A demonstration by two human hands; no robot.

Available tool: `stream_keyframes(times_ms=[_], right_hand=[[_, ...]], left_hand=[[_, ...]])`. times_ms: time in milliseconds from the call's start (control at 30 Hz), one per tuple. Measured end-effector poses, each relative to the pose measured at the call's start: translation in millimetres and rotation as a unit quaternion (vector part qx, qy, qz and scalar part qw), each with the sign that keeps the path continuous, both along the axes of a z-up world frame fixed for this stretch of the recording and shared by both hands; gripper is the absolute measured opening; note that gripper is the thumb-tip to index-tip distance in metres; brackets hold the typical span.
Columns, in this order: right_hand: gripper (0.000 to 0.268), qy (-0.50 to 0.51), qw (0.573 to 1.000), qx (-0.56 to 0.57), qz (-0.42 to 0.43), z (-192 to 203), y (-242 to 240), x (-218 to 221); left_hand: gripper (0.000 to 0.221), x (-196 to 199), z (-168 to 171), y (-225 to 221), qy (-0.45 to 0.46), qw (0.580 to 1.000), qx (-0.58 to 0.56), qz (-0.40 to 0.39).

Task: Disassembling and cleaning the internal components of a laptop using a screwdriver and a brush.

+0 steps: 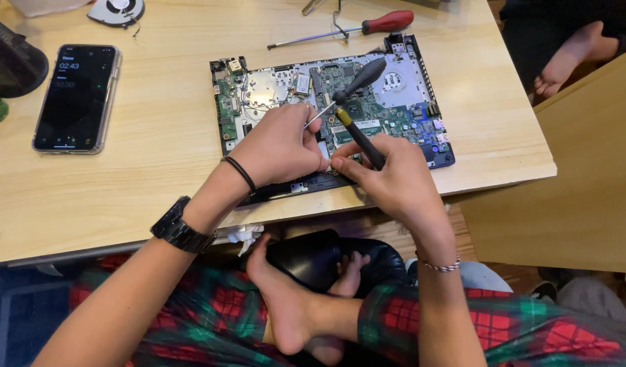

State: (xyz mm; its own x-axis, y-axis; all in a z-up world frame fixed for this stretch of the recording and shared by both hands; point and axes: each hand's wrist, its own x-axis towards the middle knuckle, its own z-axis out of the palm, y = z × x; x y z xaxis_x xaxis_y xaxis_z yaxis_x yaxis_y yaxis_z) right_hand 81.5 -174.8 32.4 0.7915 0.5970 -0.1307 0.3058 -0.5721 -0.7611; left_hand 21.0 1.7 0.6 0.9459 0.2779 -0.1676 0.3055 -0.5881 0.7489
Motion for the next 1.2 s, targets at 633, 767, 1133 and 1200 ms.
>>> stream_keyframes(times_ms=[633,767,1133,1200], right_hand=[[0.022,0.139,0.987,-0.031,-0.075,-4.1,-0.1,0.2],[0.020,0.136,0.988,-0.013,-0.070,-17.9,-0.4,8.5],[0.021,0.135,0.990,-0.012,-0.035,-3.9,-0.3,3.9],[0.021,0.136,0.990,-0.016,-0.034,-4.0,-1.7,3.3]], left_hand=[[0.032,-39.5,-4.8,-31.3,-0.270,0.963,-0.013,0.021],[0.027,-40.2,-12.9,-38.2,-0.290,0.956,0.002,0.040],[0.026,-42.6,-20.1,-41.5,-0.290,0.955,0.019,0.059],[0.025,-42.7,-18.1,-42.7,-0.289,0.955,0.020,0.058]])
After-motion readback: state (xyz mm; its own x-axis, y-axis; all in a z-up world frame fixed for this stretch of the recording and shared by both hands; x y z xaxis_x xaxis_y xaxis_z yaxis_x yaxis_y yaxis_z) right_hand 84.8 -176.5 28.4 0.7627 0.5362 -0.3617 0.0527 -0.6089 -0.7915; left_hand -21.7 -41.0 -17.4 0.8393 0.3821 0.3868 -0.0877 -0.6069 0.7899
